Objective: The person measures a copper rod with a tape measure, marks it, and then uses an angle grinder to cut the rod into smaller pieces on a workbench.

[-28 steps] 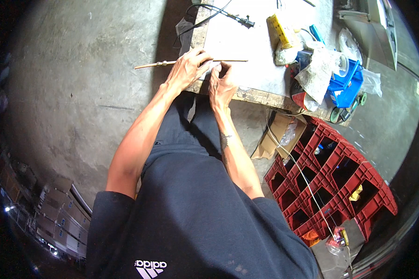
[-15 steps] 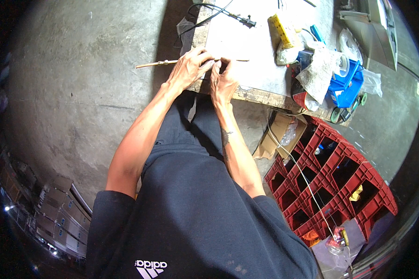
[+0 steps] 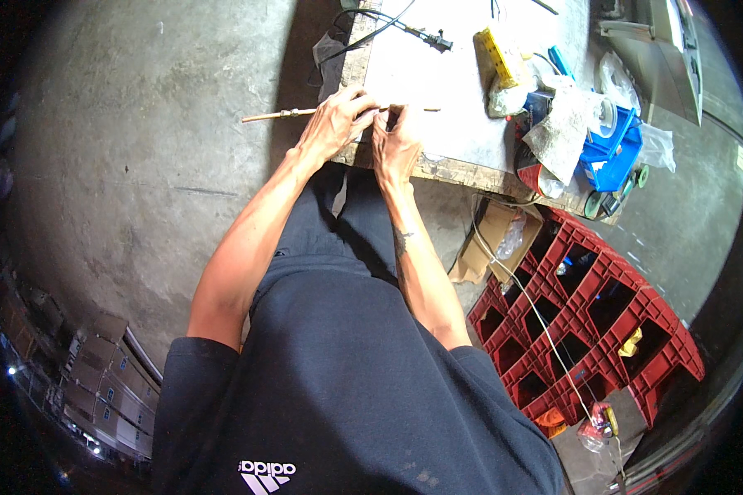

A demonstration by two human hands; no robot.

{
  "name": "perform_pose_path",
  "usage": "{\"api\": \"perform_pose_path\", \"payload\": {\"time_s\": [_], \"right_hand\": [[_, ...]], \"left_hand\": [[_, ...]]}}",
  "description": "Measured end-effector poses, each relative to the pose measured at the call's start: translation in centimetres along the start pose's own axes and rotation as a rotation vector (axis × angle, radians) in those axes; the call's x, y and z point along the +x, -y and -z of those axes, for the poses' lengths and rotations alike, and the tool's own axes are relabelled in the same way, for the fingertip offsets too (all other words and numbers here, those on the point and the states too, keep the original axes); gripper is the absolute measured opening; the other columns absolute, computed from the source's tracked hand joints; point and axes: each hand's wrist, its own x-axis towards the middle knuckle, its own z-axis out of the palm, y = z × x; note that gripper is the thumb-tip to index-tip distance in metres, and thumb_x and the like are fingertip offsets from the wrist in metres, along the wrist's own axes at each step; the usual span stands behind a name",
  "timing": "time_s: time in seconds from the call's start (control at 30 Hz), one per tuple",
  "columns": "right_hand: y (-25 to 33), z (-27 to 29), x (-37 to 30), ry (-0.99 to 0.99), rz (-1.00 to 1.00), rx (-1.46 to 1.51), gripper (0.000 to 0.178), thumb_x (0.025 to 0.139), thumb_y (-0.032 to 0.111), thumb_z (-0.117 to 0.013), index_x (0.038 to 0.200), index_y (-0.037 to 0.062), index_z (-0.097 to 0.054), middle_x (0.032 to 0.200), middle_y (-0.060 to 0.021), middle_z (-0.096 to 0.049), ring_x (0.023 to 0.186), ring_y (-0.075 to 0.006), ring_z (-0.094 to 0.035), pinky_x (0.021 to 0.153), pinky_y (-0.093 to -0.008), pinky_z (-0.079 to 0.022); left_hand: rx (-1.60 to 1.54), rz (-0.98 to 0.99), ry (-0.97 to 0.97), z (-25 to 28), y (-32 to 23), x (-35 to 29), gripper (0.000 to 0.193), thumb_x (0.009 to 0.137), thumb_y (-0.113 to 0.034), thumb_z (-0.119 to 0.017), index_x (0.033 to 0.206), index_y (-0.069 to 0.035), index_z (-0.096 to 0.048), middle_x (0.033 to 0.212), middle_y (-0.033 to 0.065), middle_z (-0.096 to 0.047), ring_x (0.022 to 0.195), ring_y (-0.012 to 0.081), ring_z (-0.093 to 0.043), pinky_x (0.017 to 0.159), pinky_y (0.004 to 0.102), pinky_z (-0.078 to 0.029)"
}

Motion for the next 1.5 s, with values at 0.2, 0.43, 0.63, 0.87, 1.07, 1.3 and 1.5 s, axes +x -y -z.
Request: {"api": "perform_pose_path", "payload": {"time_s": [0.2, 0.43, 0.63, 0.87, 1.07, 1.3, 1.5], "right_hand": [[0.2, 0.0, 0.0, -0.007, -0.030, 0.000, 0.019, 0.092, 0.007, -0.071, 0.107, -0.0008, -0.063, 0.094, -0.0220, -0.069, 0.084, -0.0395, -0.070, 0.075, -0.0454, -0.056], [-0.2, 0.5, -0.1, 0.034, 0.019, -0.033, 0.019, 0.092, 0.008, -0.073, 0.106, -0.0001, -0.063, 0.091, -0.0209, -0.068, 0.082, -0.0369, -0.069, 0.073, -0.0444, -0.056], [-1.0, 2.8, -4.0, 0.027, -0.178, 0.017, 0.024, 0.096, 0.013, -0.069, 0.114, -0.0021, -0.064, 0.093, -0.0208, -0.069, 0.079, -0.0311, -0.069, 0.074, -0.0408, -0.057], [-5.0, 6.9, -1.7, -0.153, -0.311, -0.039, 0.026, 0.099, 0.015, -0.062, 0.115, -0.0047, -0.065, 0.102, -0.0202, -0.071, 0.089, -0.0321, -0.069, 0.086, -0.0431, -0.055], [-5.2, 11.4, -0.9, -0.021, -0.377, -0.094, 0.030, 0.104, 0.018, -0.052, 0.119, -0.0070, -0.061, 0.106, -0.0311, -0.067, 0.099, -0.0486, -0.065, 0.088, -0.0546, -0.052], [-7.1, 17.9, -11.5, -0.088, -0.277, -0.004, 0.030, 0.099, 0.006, -0.058, 0.129, 0.0057, -0.057, 0.115, -0.0210, -0.057, 0.093, -0.0425, -0.066, 0.080, -0.0493, -0.056], [-15.0, 21.8, -20.1, -0.426, -0.735, -0.067, 0.024, 0.100, 0.017, -0.057, 0.117, 0.0020, -0.066, 0.113, -0.0238, -0.066, 0.110, -0.0416, -0.063, 0.098, -0.0490, -0.049]], "left_hand": [[0.006, -0.010, 0.011, 0.1, 0.0, 0.3, 0.024, 0.095, -0.011, -0.072, 0.118, -0.006, -0.071, 0.114, 0.0136, -0.068, 0.105, 0.0340, -0.070, 0.089, 0.0414, -0.058], [0.004, -0.005, 0.018, 0.3, -0.7, 0.4, 0.020, 0.097, -0.012, -0.070, 0.116, -0.006, -0.072, 0.110, 0.0140, -0.068, 0.100, 0.0341, -0.071, 0.086, 0.0418, -0.058], [0.004, 0.012, 0.001, -0.1, -0.3, 0.2, 0.017, 0.096, -0.012, -0.071, 0.112, -0.005, -0.071, 0.107, 0.0146, -0.067, 0.097, 0.0350, -0.071, 0.084, 0.0422, -0.058], [-0.003, 0.016, 0.019, 0.4, 0.2, 0.2, 0.017, 0.095, -0.012, -0.071, 0.111, -0.005, -0.071, 0.109, 0.0146, -0.068, 0.098, 0.0353, -0.071, 0.084, 0.0421, -0.058], [0.135, 0.002, 0.033, 0.1, 0.9, 1.4, 0.019, 0.096, -0.019, -0.074, 0.105, -0.001, -0.075, 0.106, 0.0167, -0.069, 0.098, 0.0305, -0.071, 0.088, 0.0392, -0.057], [0.047, -0.059, 0.021, -1.1, 0.6, 0.6, 0.014, 0.098, -0.009, -0.070, 0.109, -0.002, -0.074, 0.093, 0.0118, -0.063, 0.078, 0.0214, -0.061, 0.072, 0.0338, -0.051], [0.054, 0.008, -0.006, -1.1, -1.0, -0.6, 0.016, 0.099, -0.012, -0.072, 0.111, -0.002, -0.075, 0.091, 0.0053, -0.061, 0.077, 0.0148, -0.056, 0.070, 0.0305, -0.048]]}}
